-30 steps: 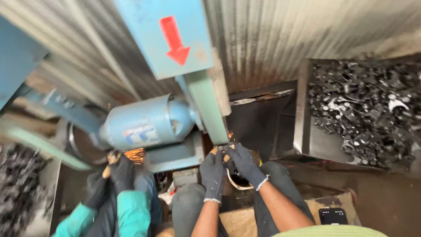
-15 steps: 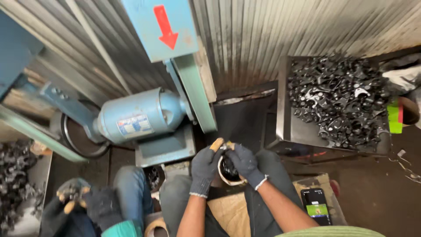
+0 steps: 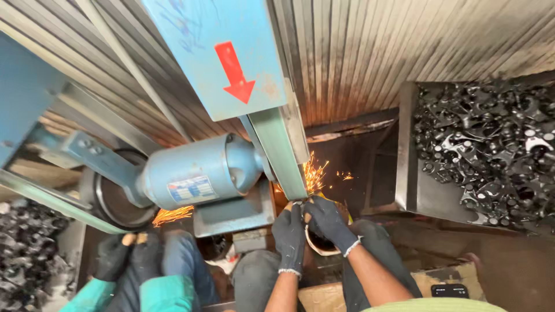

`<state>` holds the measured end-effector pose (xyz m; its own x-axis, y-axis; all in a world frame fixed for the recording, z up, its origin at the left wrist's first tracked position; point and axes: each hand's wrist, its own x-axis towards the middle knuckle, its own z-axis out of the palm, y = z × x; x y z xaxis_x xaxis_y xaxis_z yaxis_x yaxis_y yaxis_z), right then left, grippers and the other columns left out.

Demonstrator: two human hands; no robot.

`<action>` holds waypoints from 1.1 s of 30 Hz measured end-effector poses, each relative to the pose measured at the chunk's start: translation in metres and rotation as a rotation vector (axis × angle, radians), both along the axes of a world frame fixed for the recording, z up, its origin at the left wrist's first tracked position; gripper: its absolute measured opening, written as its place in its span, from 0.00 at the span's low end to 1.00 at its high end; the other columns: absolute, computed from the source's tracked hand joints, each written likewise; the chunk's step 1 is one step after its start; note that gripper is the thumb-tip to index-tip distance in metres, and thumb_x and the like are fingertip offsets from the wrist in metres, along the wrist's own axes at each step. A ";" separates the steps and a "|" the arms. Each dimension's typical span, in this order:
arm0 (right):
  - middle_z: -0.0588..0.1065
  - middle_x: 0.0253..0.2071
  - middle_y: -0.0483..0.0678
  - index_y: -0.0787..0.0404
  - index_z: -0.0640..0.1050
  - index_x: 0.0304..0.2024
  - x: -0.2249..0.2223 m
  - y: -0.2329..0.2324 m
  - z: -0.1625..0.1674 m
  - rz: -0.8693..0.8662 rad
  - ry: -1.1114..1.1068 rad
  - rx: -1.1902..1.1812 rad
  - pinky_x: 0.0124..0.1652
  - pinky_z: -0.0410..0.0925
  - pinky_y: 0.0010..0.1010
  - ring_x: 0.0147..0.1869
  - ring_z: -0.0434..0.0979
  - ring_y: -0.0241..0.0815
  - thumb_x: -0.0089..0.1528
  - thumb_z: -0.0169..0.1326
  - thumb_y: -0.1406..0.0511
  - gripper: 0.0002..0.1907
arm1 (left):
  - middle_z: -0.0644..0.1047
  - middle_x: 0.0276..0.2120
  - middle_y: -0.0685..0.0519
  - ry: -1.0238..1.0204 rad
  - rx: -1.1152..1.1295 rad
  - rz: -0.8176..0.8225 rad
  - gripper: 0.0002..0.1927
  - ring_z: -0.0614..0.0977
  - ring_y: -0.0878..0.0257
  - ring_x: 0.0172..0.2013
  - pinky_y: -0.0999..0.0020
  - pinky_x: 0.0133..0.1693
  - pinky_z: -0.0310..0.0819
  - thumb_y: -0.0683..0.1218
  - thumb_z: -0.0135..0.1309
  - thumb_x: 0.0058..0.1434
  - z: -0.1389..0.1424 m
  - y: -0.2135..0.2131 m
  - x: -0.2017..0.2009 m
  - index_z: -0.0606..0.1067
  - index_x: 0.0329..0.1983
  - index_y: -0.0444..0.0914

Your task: The person sits at a bench grinder wearing gloves, holding small black metal castings against the spinning grinding wheel, producing sparks as edges are ground. Ground pieces are placed into a metal tray filled with similar parts, and new pieces are picked up to continue grinding.

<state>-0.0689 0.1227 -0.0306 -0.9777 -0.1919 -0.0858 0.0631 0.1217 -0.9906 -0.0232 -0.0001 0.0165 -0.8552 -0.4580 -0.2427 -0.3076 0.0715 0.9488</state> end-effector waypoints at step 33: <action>0.77 0.35 0.45 0.61 0.77 0.43 0.029 0.024 0.010 0.104 0.066 -0.073 0.41 0.69 0.29 0.41 0.76 0.33 0.68 0.53 0.59 0.12 | 0.79 0.43 0.41 0.165 -1.312 -0.687 0.21 0.83 0.44 0.37 0.49 0.38 0.76 0.49 0.53 0.61 -0.043 -0.038 0.020 0.75 0.57 0.44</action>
